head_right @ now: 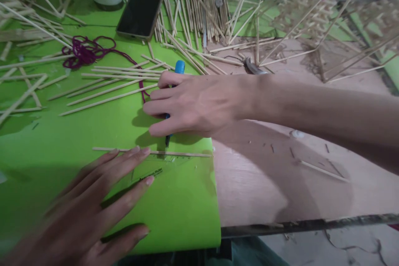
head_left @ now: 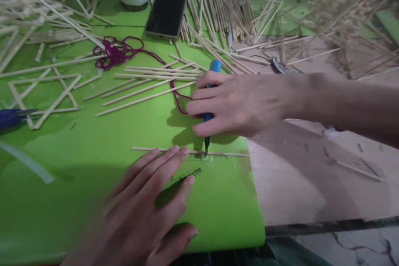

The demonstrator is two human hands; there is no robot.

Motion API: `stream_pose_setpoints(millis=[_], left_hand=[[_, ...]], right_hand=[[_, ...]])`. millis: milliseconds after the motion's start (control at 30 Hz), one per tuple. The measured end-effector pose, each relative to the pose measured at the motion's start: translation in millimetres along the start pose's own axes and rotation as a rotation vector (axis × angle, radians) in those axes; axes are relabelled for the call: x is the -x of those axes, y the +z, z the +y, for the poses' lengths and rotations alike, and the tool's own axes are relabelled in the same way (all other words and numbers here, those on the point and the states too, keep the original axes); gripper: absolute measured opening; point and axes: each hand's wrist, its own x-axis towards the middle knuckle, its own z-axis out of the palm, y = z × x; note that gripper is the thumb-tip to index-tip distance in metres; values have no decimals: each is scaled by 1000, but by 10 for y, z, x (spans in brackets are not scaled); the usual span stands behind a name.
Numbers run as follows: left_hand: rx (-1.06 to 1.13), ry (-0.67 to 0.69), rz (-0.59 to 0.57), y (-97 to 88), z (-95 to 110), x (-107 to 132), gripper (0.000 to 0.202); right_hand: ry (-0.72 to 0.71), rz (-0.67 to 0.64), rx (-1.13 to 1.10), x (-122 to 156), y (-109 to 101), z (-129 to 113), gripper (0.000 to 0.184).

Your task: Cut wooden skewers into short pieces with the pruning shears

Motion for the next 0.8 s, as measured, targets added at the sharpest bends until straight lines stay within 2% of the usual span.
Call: stream_pose_setpoints(millis=[200,367,633,800], left_hand=[[-16,21,18,11,-16,-12,33],[-26,24,-2,34,-26,15,38],[-30,30,-33,33,-26,30,39],[-26,51,-50,33,-48,22,40]], right_hand=[[-11,-60,16,-19,-29,8,12],[-21,-128,18,-32,-42,27,14],[-70,-68,-25,-64,-48,64,24],[-99,-95,-52,-91,-74,94,24]])
